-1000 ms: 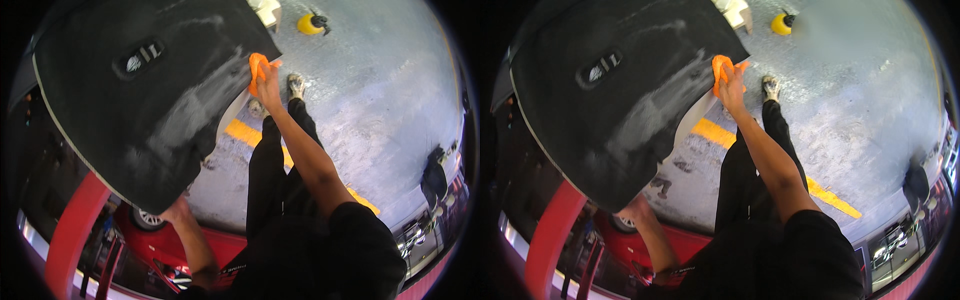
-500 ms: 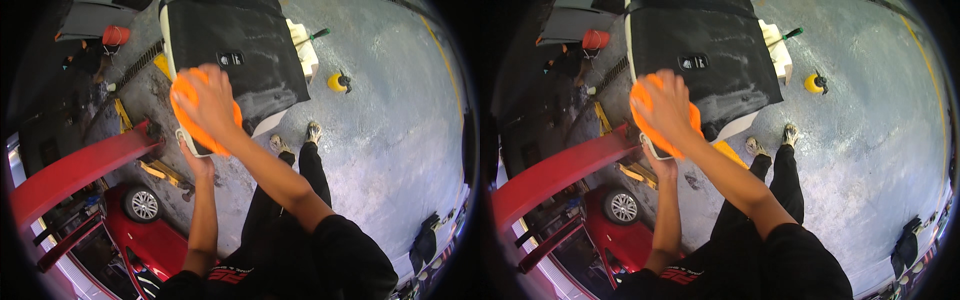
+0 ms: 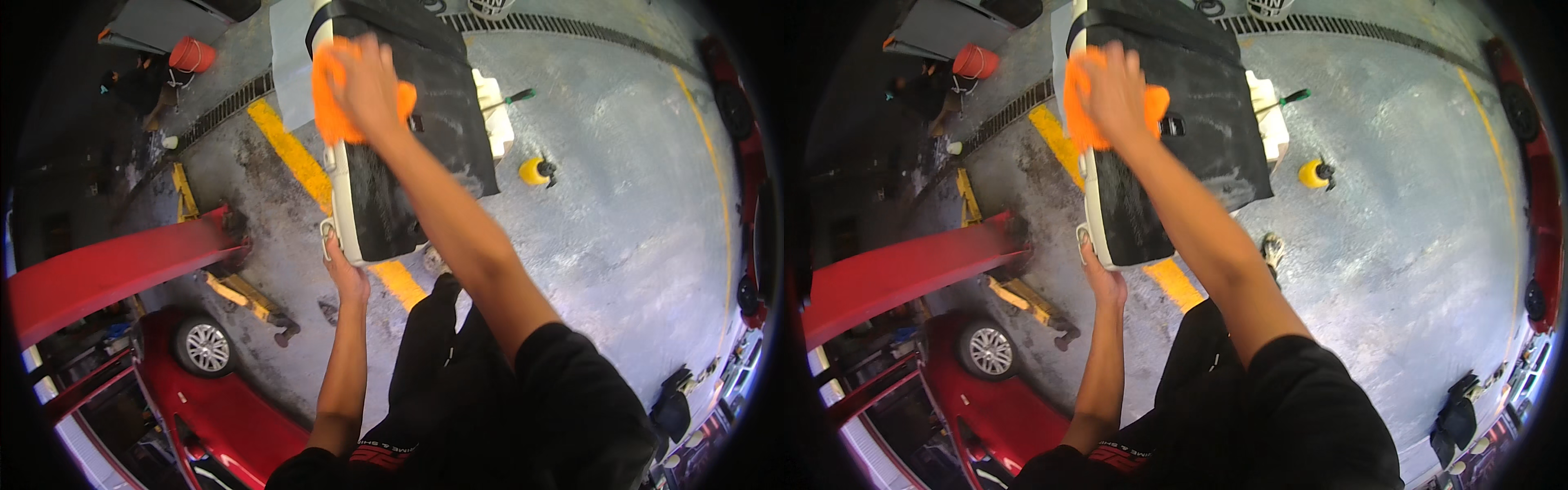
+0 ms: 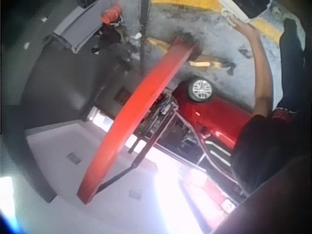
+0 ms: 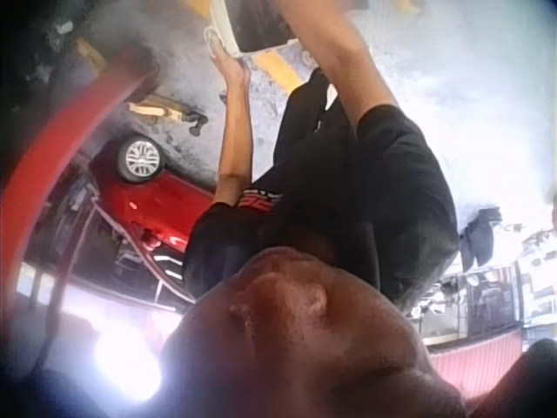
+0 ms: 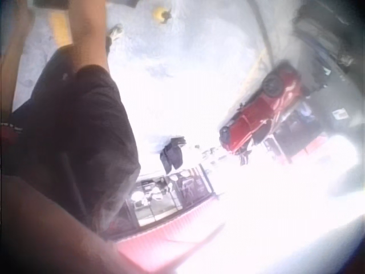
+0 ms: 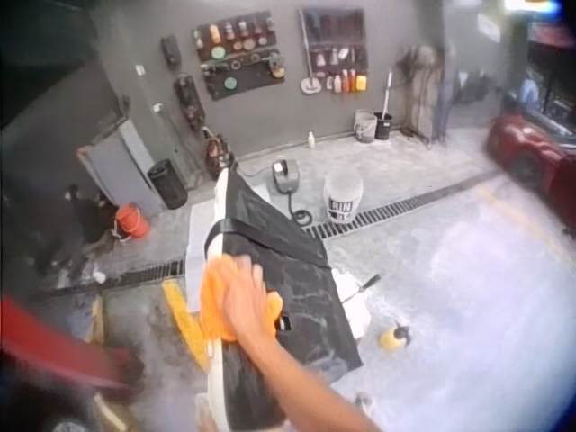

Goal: The person rinses a yellow sponge in a bucket of soapy water, then sprays a black car part with a yellow spray bottle and wipes it with an orange microfiber cloth. The person continues wiping the part and then places it on the floor.

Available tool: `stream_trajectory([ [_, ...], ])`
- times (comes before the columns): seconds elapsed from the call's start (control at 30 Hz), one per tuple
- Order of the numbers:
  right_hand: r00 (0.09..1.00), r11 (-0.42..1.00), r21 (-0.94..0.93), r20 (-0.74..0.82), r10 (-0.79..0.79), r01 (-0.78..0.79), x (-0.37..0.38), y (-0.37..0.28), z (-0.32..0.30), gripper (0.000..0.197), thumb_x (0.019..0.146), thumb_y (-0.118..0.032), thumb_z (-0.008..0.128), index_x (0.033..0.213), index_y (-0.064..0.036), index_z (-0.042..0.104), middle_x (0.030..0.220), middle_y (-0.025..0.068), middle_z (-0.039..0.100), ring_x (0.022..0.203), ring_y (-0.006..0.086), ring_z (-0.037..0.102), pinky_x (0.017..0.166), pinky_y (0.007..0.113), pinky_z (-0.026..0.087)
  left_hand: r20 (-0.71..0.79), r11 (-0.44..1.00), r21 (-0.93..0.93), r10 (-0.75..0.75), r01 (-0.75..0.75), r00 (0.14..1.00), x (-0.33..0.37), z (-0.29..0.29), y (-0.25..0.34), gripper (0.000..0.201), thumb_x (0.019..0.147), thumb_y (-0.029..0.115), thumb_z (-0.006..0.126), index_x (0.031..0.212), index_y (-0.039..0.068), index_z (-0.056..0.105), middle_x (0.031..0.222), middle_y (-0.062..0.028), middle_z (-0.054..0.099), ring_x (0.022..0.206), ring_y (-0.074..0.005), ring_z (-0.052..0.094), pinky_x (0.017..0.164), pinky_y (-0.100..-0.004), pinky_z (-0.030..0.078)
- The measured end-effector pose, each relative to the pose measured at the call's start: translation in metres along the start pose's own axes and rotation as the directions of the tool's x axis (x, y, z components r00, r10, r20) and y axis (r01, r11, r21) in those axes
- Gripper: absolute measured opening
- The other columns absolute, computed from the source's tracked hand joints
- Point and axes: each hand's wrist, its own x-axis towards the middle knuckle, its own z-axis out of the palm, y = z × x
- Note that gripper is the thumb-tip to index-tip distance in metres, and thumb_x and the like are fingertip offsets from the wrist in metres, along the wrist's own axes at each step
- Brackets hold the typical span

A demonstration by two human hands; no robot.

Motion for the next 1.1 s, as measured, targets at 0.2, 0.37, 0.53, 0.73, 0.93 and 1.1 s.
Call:
stream_trajectory([
  [0.2, 0.952, 0.974, 0.209, 0.305, 0.024, -0.091, -0.185, -0.067, -0.105, 0.049, 0.074, -0.02, 0.081, 0.123, -0.0212, 0.073, 0.125, 0.0162, 0.058, 0.117, 0.0366, 0.055, 0.096, 0.047, 0.05, 0.016, 0.988, -0.058, -0.141, 0.142, 0.99, 0.001, -0.016, 0.012, 0.045, 0.105, 0.036, 0.053, 0.133, 0.001, 0.059, 0.123, -0.0116, 0.066, 0.108, -0.0232, 0.067, 0.097, -0.0356, 0.053],
  [0.37, 0.997, 0.998, 0.036, 0.047, -0.053, 0.051, -0.045, -0.013, -0.018, 0.037, 0.084, -0.027, 0.075, 0.12, -0.0197, 0.072, 0.116, 0.0143, 0.057, 0.105, 0.0363, 0.053, 0.086, 0.047, 0.05, -0.002, 0.998, 0.016, -0.061, 0.061, 0.998, 0.001, -0.014, 0.006, 0.043, 0.106, 0.038, 0.05, 0.133, 0.005, 0.057, 0.122, -0.0071, 0.067, 0.112, -0.0179, 0.065, 0.1, -0.0348, 0.05],
  [0.53, 0.992, 0.999, -0.017, 0.116, -0.044, 0.047, -0.044, -0.018, -0.016, 0.038, 0.081, -0.028, 0.076, 0.117, -0.017, 0.072, 0.116, 0.018, 0.056, 0.103, 0.0369, 0.055, 0.086, 0.048, 0.049, -0.063, 0.999, -0.026, -0.045, 0.043, 0.997, -0.001, -0.008, 0.006, 0.043, 0.104, 0.036, 0.057, 0.128, 0.0, 0.06, 0.121, -0.0081, 0.066, 0.111, -0.0182, 0.064, 0.098, -0.0326, 0.05],
  [0.73, 0.934, 0.973, 0.209, 0.358, 0.02, -0.101, -0.203, -0.042, -0.118, 0.039, 0.073, -0.021, 0.079, 0.11, -0.0104, 0.071, 0.118, 0.0199, 0.058, 0.108, 0.0407, 0.058, 0.095, 0.052, 0.049, -0.044, 0.99, -0.059, -0.13, 0.127, 0.991, 0.0, -0.004, 0.016, 0.044, 0.104, 0.032, 0.056, 0.133, 0.0, 0.059, 0.123, -0.012, 0.065, 0.112, -0.0208, 0.064, 0.092, -0.0354, 0.054],
  [0.93, 0.995, 0.977, -0.195, 0.064, -0.077, 0.088, -0.038, -0.006, -0.034, 0.044, 0.081, -0.032, 0.078, 0.119, -0.0125, 0.068, 0.127, 0.0198, 0.055, 0.117, 0.0386, 0.051, 0.097, 0.051, 0.041, -0.065, 0.999, -0.028, -0.034, 0.032, 0.997, -0.002, 0.006, 0.004, 0.049, 0.101, 0.038, 0.059, 0.13, -0.002, 0.06, 0.122, -0.0105, 0.066, 0.109, -0.019, 0.064, 0.097, -0.0342, 0.051],
  [1.1, 0.967, 0.99, 0.135, 0.247, -0.063, 0.03, -0.168, -0.074, -0.092, 0.049, 0.077, -0.035, 0.083, 0.117, -0.0093, 0.07, 0.121, 0.021, 0.056, 0.118, 0.0417, 0.053, 0.1, 0.051, 0.042, -0.061, 0.998, -0.065, 0.009, -0.013, 0.998, 0.0, -0.011, 0.007, 0.044, 0.102, 0.037, 0.059, 0.126, 0.0, 0.062, 0.119, -0.0091, 0.066, 0.105, -0.0189, 0.066, 0.092, -0.0343, 0.054],
])
